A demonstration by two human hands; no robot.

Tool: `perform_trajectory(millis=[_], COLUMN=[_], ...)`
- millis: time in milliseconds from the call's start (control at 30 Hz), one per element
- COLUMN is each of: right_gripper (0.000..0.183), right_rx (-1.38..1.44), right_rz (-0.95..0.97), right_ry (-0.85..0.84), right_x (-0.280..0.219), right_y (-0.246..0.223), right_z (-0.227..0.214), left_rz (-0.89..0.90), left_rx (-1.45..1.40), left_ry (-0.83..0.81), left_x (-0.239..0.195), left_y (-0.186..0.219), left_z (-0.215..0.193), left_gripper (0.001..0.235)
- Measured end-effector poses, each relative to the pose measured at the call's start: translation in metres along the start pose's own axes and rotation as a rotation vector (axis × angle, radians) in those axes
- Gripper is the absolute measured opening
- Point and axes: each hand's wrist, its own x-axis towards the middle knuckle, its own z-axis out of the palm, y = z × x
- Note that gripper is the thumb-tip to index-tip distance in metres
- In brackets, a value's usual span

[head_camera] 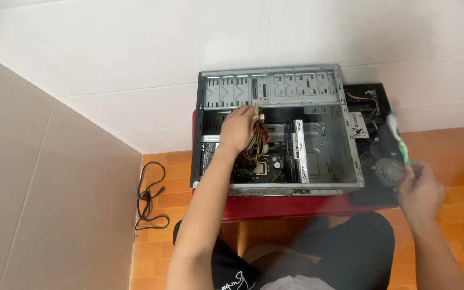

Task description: The person cleans the interior of a desktop computer case using a toothbrush. They brush the motherboard, power supply, and other internal components to remove dust.

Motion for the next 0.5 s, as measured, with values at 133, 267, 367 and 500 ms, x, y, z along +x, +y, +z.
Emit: perform_trajectory(millis=[133,267,367,500], right_gripper=[0.031,0.039,0.049,0.030], right_rx=[0.267,0.328,0.411,0.508], right_rz=[-0.171,-0.224,-0.224,-0.170], right_ry=[0.060,-0.035,-0.183,-0.544], right_x=[0.012,0.020,0.029,0.041], right_y=[-0.043,-0.098,-0.144,-0.194], right_z=[-0.020,-0.037,-0.049,-0.037], left_rz=[-0.036,-0.210,-0.196,-0.325], left_rx=[-0.175,-0.426,-0.531,-0.872], left_ry=[-0.008,-0.074,0.039,0.055], left_x=[0.003,0.001,0.005,0.005], left_y=[0.035,0.047,0.036,0.038], left_z=[-0.025,-0.032,-0.015,-0.015], left_gripper=[0.044,0.035,0.038,0.032])
